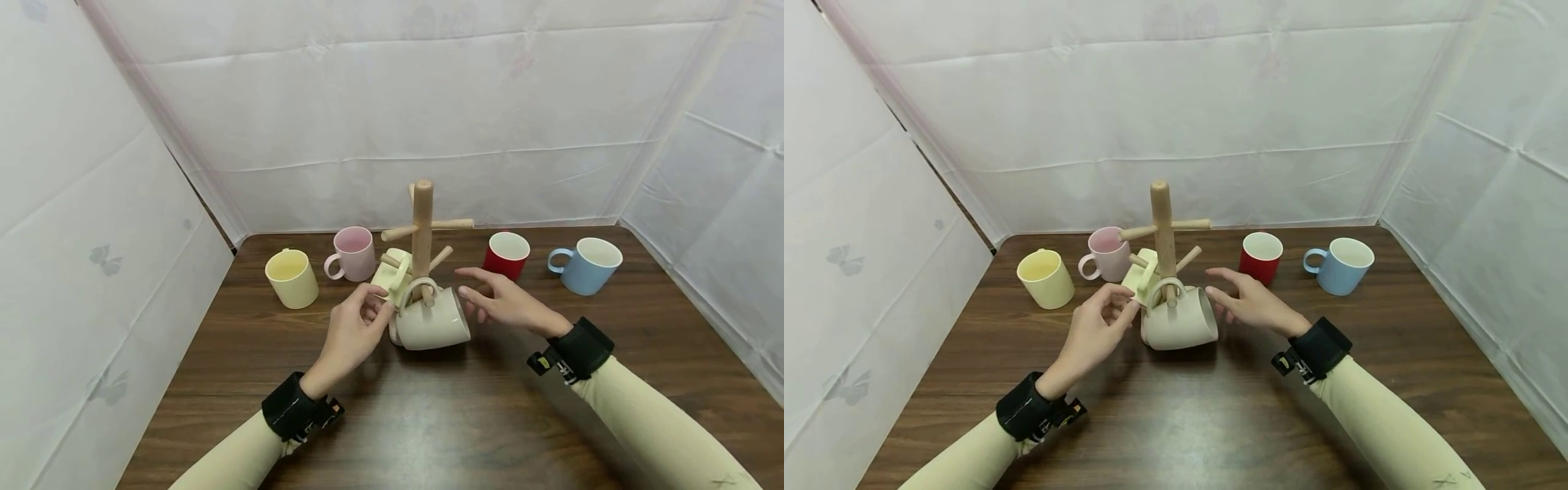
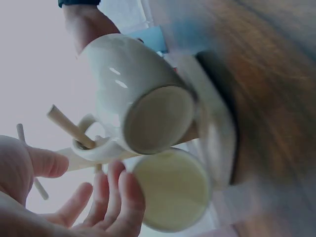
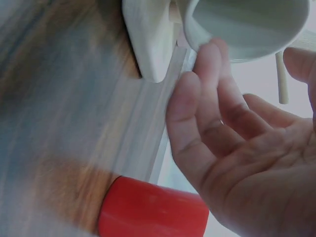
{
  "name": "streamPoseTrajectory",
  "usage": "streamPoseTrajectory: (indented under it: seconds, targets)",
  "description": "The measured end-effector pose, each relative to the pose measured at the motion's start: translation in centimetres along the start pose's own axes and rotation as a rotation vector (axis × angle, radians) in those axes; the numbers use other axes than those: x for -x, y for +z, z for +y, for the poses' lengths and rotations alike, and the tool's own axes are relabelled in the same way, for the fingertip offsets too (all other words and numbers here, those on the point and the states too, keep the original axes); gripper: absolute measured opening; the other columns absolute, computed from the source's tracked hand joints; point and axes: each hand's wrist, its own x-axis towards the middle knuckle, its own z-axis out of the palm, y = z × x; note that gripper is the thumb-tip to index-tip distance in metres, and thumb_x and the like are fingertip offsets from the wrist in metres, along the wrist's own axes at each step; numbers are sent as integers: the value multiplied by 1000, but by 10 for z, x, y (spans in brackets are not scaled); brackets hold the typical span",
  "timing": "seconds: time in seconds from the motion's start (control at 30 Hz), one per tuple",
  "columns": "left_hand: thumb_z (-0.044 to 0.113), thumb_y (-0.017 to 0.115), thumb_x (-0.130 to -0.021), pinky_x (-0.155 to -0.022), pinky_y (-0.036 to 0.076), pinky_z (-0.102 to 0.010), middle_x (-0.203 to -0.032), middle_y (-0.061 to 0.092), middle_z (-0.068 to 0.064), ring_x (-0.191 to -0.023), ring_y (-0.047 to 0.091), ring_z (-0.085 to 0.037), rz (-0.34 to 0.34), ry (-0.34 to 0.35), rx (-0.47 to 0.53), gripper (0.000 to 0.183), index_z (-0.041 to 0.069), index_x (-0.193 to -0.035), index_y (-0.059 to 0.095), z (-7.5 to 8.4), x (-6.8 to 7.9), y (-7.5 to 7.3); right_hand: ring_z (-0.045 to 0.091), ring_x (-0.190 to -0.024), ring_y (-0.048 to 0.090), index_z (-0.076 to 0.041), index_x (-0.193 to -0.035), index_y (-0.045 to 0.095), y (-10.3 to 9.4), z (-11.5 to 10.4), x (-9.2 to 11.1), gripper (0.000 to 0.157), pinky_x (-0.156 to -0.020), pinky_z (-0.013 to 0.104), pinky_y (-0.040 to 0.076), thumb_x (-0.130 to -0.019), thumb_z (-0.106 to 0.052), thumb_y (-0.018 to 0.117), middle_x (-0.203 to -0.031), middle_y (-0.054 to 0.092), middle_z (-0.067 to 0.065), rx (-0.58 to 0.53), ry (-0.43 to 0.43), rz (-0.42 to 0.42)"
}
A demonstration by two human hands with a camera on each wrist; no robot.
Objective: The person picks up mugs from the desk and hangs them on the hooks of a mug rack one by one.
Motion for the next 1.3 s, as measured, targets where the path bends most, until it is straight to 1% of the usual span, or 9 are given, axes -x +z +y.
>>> streamPoseTrajectory:
  seconds: [0.17,0.3,0.4,0.5,0.63,0.8,0.87,1.1,1.3]
  targets:
    - [35,65,-86,-55,49,-29,-85,56,-1,-65,54,-8,89,92,-30,32,12,-108,59,11,-8,1,35,-69,57,-21,-141,36,-4,-8,-11,51,-61,51,51,-94,-34,53,-96,63,16,-27,-40,75]
    - [43,66,-83,-76,49,-40,-111,54,-9,-93,55,-18,87,142,-79,51,10,-119,55,21,-13,3,29,-72,58,-21,-141,36,-6,-13,-20,51,-62,49,51,-94,-32,53,-107,60,15,-13,-79,132]
    - [49,66,-80,-92,41,-49,-132,43,-13,-119,42,-24,67,136,-113,64,9,-127,51,27,-16,5,30,-78,60,-24,-141,36,-7,-17,-26,50,-64,48,51,-95,-32,52,-118,56,12,13,-101,148]
    - [55,65,-78,-98,34,-54,-143,31,-17,-129,30,-28,43,102,-135,72,11,-132,47,30,-19,8,27,-83,61,-26,-142,35,-8,-21,-30,49,-65,51,51,-96,-32,50,-127,51,9,31,-118,150]
    - [56,67,-76,-99,31,-56,-147,23,-20,-132,24,-30,11,76,-138,76,14,-135,44,32,-23,11,25,-82,62,-24,-142,36,-8,-30,-33,47,-62,51,50,-97,-25,49,-131,47,9,40,-144,147]
    - [55,68,-75,-100,29,-56,-146,23,-23,-134,20,-30,-17,79,-138,79,12,-136,42,30,-24,14,24,-78,63,-26,-140,39,-6,-31,-37,44,-57,42,49,-97,-23,50,-125,51,7,72,-171,166]
    - [55,68,-75,-101,29,-56,-146,24,-24,-134,19,-30,-21,80,-138,80,11,-137,42,29,-25,15,21,-77,63,-29,-138,41,-5,-25,-40,43,-56,38,49,-96,-24,50,-121,53,4,91,-178,179]
    - [58,68,-73,-100,32,-54,-147,21,-24,-133,21,-31,-29,63,-137,83,13,-137,42,29,-24,17,18,-75,63,-27,-136,45,-1,-24,-40,42,-62,37,53,-96,-17,51,-105,58,6,114,-181,226]
    - [58,70,-71,-99,34,-52,-146,24,-25,-133,21,-33,-21,76,-142,85,13,-137,42,29,-26,19,17,-72,62,-23,-133,48,1,-24,-42,38,-58,35,53,-96,-15,50,-106,59,6,136,-177,256]
